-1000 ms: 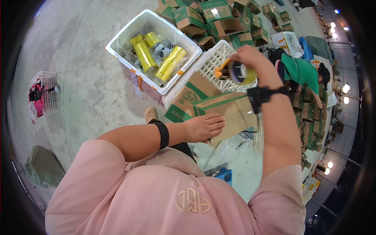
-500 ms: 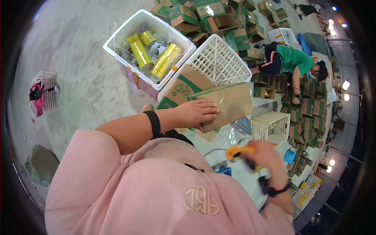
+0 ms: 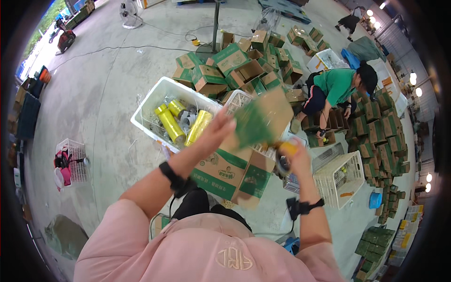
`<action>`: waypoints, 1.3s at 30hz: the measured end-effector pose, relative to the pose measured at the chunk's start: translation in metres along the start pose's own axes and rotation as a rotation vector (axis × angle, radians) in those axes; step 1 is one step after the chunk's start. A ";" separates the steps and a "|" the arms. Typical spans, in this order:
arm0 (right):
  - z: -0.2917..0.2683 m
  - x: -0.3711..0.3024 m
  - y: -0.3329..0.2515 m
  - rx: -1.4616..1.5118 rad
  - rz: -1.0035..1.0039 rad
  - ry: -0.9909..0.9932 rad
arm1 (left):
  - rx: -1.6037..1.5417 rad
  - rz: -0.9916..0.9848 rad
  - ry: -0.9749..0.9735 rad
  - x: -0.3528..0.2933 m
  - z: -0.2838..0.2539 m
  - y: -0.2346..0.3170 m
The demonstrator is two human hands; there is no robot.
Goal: The recorder assembles cardboard boxes using a tape dispenser and fills them with produce in a warehouse setting.
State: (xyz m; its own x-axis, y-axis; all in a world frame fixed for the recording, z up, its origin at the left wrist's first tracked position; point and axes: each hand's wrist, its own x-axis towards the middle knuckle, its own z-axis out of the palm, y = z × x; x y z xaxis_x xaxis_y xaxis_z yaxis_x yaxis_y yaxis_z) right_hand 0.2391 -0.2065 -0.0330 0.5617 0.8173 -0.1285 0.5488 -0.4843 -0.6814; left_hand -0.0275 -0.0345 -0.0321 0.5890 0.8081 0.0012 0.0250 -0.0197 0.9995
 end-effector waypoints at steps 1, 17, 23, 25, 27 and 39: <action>-0.018 0.021 -0.015 0.190 0.007 0.097 | 0.115 0.247 0.026 0.033 -0.006 0.016; 0.136 -0.130 0.166 1.339 1.029 0.349 | 0.659 -0.344 -0.098 -0.054 -0.046 -0.217; 0.110 -0.135 0.142 1.695 0.953 0.521 | -0.175 -0.851 -0.625 0.000 -0.067 -0.098; 0.088 -0.145 0.161 1.739 0.920 0.572 | -0.246 -0.734 -0.711 0.005 -0.083 -0.082; 0.071 -0.153 0.177 1.678 0.844 0.549 | -0.114 -0.648 -0.721 0.003 -0.093 -0.073; 0.038 -0.151 0.010 0.269 0.027 -0.307 | 0.142 -0.233 -0.098 -0.015 -0.013 -0.020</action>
State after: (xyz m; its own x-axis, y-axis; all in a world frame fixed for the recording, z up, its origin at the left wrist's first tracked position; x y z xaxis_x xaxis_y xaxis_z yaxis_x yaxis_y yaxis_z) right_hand 0.1362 -0.3225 -0.0482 0.3404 0.8805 -0.3301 0.3324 -0.4410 -0.8337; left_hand -0.0475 -0.0387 -0.0514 0.6296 0.7397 -0.2378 0.2778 0.0716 0.9580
